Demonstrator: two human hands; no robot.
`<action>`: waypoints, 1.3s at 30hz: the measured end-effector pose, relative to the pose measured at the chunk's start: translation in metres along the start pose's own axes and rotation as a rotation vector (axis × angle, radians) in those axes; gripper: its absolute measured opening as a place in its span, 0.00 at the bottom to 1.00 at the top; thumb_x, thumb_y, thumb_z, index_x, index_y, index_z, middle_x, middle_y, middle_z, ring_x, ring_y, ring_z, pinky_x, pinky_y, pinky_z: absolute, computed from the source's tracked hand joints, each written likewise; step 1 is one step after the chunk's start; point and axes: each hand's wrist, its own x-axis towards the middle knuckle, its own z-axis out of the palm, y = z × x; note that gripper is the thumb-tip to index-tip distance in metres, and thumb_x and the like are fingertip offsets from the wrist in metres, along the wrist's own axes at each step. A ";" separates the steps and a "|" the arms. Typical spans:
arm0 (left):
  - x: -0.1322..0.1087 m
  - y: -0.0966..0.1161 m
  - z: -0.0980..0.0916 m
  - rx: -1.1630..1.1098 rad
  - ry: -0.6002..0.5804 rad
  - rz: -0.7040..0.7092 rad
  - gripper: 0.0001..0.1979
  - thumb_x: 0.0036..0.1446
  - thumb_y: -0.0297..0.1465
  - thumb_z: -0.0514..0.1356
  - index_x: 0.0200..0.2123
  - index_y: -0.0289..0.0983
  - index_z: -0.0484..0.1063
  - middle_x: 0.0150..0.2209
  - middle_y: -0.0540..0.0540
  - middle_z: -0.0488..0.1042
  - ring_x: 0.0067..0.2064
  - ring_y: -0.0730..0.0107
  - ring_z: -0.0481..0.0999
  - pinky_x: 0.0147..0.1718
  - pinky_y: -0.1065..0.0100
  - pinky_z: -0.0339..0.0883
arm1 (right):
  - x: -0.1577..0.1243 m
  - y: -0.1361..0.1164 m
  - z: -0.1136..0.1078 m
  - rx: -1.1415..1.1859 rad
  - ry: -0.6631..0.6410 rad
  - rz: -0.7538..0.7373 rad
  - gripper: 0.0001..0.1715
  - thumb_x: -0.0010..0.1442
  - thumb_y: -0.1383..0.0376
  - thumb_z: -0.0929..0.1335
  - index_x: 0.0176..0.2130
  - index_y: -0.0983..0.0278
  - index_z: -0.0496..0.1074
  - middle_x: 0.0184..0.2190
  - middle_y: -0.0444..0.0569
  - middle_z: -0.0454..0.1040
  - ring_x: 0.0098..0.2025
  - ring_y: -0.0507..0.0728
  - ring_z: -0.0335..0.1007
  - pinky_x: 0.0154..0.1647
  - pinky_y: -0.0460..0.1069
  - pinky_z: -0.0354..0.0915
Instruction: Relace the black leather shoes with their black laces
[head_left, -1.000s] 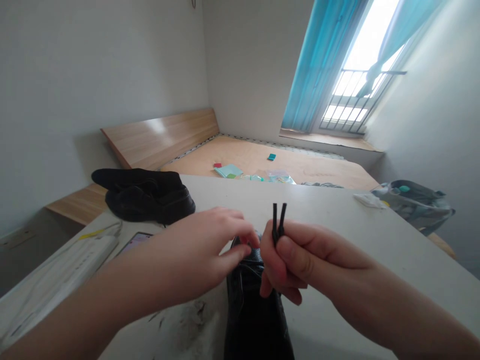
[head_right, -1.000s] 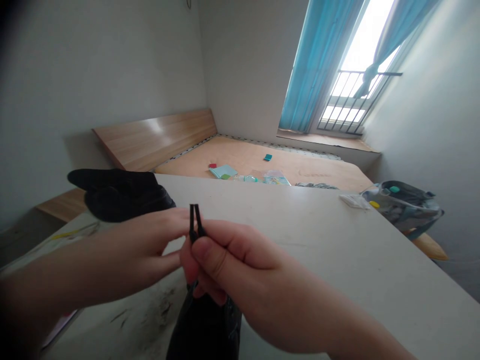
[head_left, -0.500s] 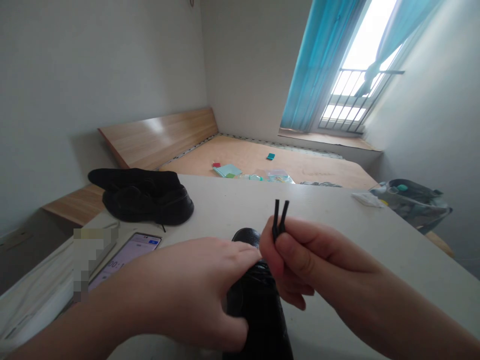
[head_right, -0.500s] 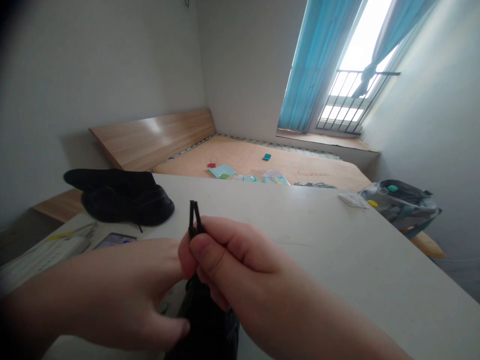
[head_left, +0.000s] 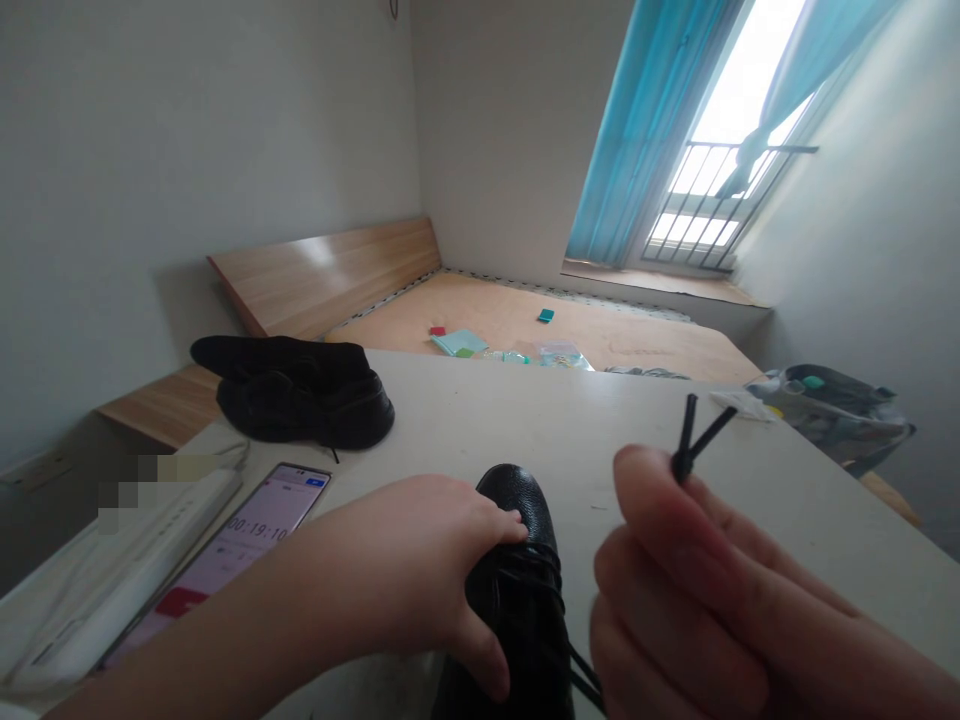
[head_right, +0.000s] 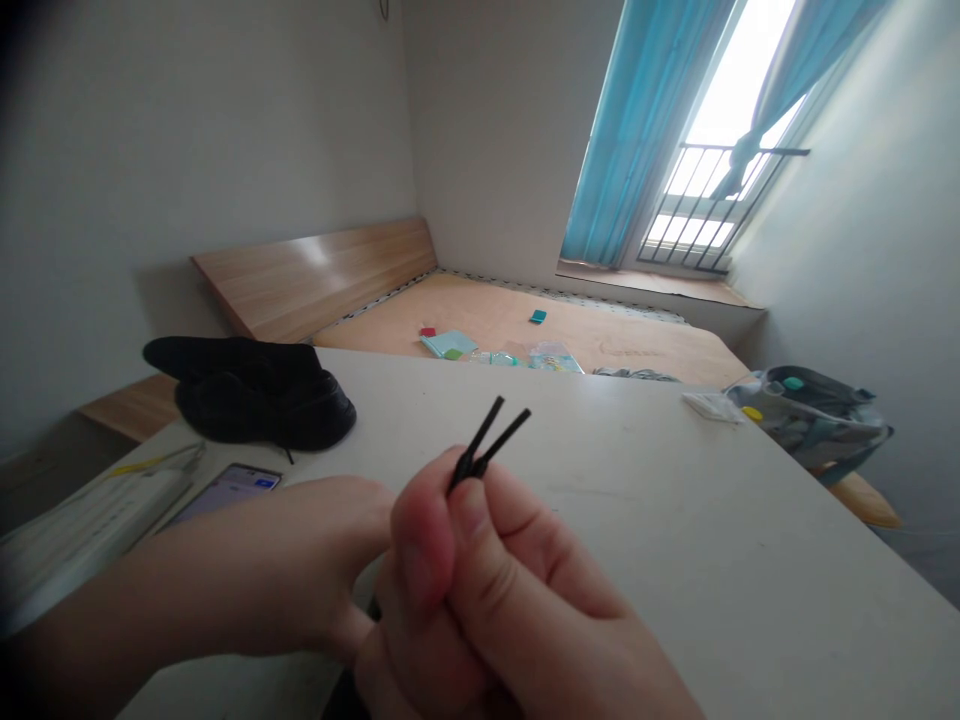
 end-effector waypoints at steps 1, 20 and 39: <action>0.001 0.002 0.000 0.060 -0.042 -0.019 0.15 0.41 0.37 0.70 0.34 0.40 0.77 0.35 0.44 0.79 0.36 0.54 0.76 0.29 0.66 0.65 | -0.001 -0.001 -0.001 -0.007 0.012 -0.035 0.17 0.62 0.53 0.68 0.29 0.58 0.63 0.16 0.36 0.51 0.15 0.47 0.41 0.15 0.43 0.48; -0.003 0.009 -0.004 0.055 -0.024 -0.063 0.32 0.48 0.53 0.65 0.54 0.46 0.69 0.50 0.47 0.76 0.49 0.51 0.75 0.44 0.59 0.67 | 0.051 -0.027 -0.051 -0.246 0.301 -0.469 0.14 0.68 0.66 0.63 0.28 0.63 0.67 0.20 0.37 0.49 0.20 0.48 0.40 0.19 0.40 0.50; 0.016 0.033 0.018 0.041 0.241 0.034 0.15 0.65 0.40 0.50 0.28 0.39 0.66 0.26 0.50 0.74 0.26 0.68 0.68 0.25 0.67 0.49 | 0.036 -0.017 -0.036 -0.633 0.394 -0.624 0.11 0.67 0.59 0.65 0.34 0.56 0.74 0.23 0.39 0.63 0.28 0.49 0.62 0.37 0.46 0.66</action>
